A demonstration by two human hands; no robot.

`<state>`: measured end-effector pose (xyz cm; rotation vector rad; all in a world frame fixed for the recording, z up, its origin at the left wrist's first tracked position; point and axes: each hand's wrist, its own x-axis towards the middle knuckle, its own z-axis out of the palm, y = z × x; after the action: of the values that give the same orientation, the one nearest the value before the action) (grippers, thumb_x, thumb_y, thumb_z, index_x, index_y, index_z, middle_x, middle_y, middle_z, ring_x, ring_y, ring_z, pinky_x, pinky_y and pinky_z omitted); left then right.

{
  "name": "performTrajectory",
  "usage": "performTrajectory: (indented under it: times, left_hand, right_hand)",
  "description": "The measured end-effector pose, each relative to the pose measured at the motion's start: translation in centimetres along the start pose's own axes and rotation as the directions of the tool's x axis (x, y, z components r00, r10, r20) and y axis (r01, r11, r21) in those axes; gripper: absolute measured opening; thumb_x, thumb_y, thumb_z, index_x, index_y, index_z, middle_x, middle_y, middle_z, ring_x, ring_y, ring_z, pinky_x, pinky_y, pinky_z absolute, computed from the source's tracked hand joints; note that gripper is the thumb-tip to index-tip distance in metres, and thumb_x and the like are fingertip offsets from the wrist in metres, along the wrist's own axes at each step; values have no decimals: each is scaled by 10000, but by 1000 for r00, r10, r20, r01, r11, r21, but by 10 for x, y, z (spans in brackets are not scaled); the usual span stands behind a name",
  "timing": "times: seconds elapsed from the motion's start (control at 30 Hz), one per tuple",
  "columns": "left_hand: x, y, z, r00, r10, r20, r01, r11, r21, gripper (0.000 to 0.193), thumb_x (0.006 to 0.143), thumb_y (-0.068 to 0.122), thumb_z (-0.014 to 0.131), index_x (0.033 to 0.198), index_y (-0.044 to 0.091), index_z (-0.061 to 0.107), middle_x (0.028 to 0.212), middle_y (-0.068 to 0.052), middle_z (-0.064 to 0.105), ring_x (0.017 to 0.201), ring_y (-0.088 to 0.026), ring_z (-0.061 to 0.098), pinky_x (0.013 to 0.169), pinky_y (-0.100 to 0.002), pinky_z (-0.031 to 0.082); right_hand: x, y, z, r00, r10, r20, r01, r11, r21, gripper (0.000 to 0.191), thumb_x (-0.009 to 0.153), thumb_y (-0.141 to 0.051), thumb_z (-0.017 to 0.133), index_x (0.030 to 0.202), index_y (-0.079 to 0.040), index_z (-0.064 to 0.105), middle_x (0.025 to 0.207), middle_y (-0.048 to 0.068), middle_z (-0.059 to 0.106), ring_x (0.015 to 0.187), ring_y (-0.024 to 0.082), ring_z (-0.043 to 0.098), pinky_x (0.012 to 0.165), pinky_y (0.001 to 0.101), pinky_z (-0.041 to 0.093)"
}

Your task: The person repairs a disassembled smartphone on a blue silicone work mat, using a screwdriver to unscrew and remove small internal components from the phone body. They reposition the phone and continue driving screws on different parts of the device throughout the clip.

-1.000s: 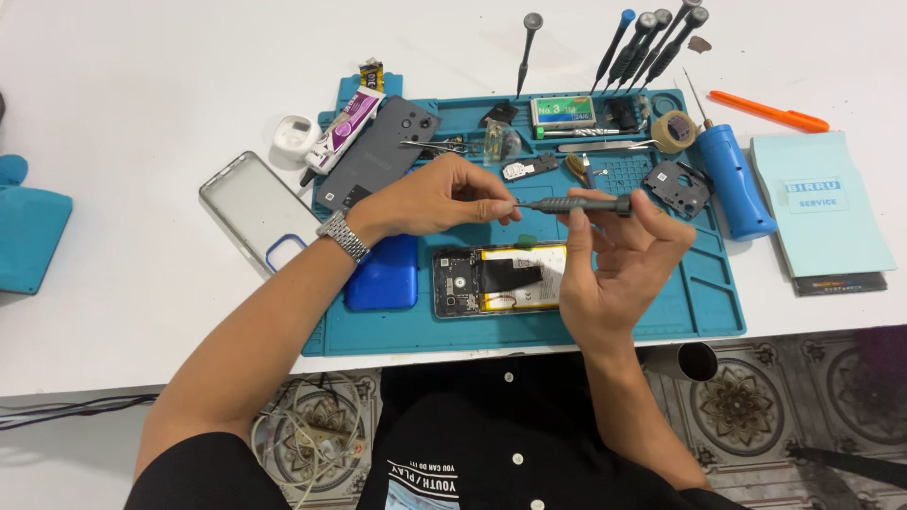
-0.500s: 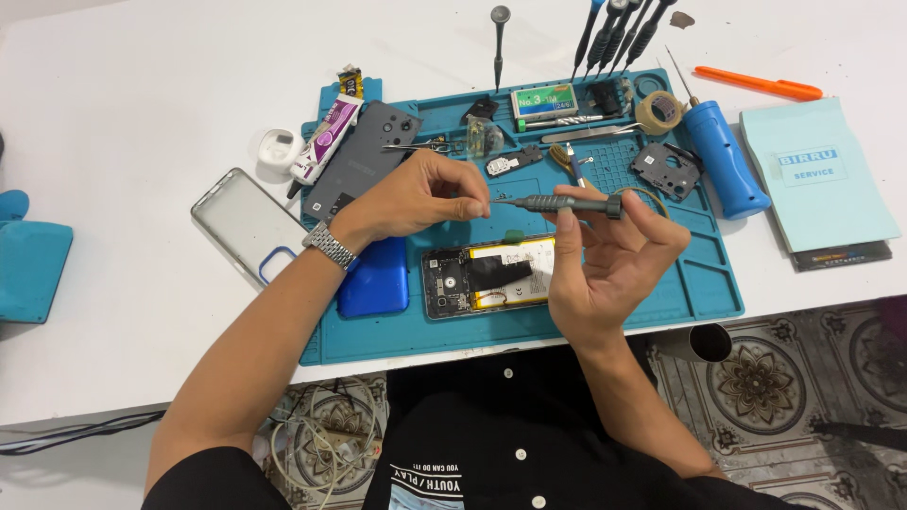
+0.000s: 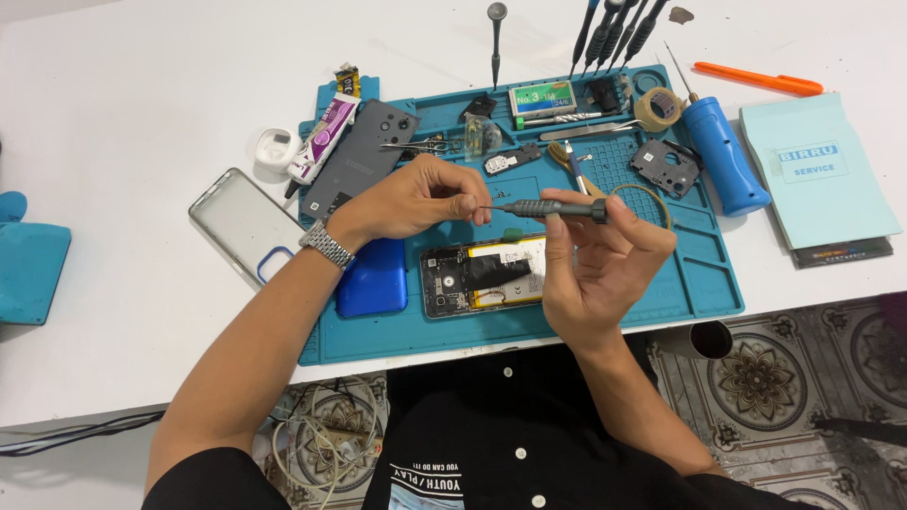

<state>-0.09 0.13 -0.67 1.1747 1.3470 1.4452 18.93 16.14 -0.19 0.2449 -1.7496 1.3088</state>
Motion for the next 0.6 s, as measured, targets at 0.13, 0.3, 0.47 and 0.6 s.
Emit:
performTrajectory:
  times: [0.13,0.3,0.47,0.6]
  left_hand:
    - [0,1,1,1000,-25,-11,25,999,41,318,971,371,691,908,63,737,939,-17,727,915,-111,683,876,-290,585]
    - [0,3,2,999,-34,-18,35,998,47,286,987,327,688,902,57,733,944,-22,726,929,-115,686,892,-296,584]
    - [0,5,2,999,-39,-17,40,997,66,319,981,363,685,911,57,737,947,-21,726,931,-113,690,890,-297,584]
    - [-1,7,3,998,-52,-24,54,995,81,358,978,395,681,918,49,750,941,-18,730,925,-112,692,877,-289,576]
  right_hand:
    - [1,0,0,1000,-15,6,15,1000,-13,505,1059,153,561,1375,-115,272,1242,285,633,1058,264,727,848,270,639]
    - [1,-1,0,1000,-8,16,8,1000,-10,508,1063,153,562,1380,-120,274,1204,285,637,1033,254,733,829,258,632]
    - [1,-1,1,1000,-9,16,10,1000,-10,514,1059,155,568,1389,-117,283,1226,279,632,1045,253,727,849,270,633]
    - [1,-1,0,999,-14,31,14,1000,-17,520,1060,160,568,1397,-119,289,1216,268,627,1066,255,723,887,289,643]
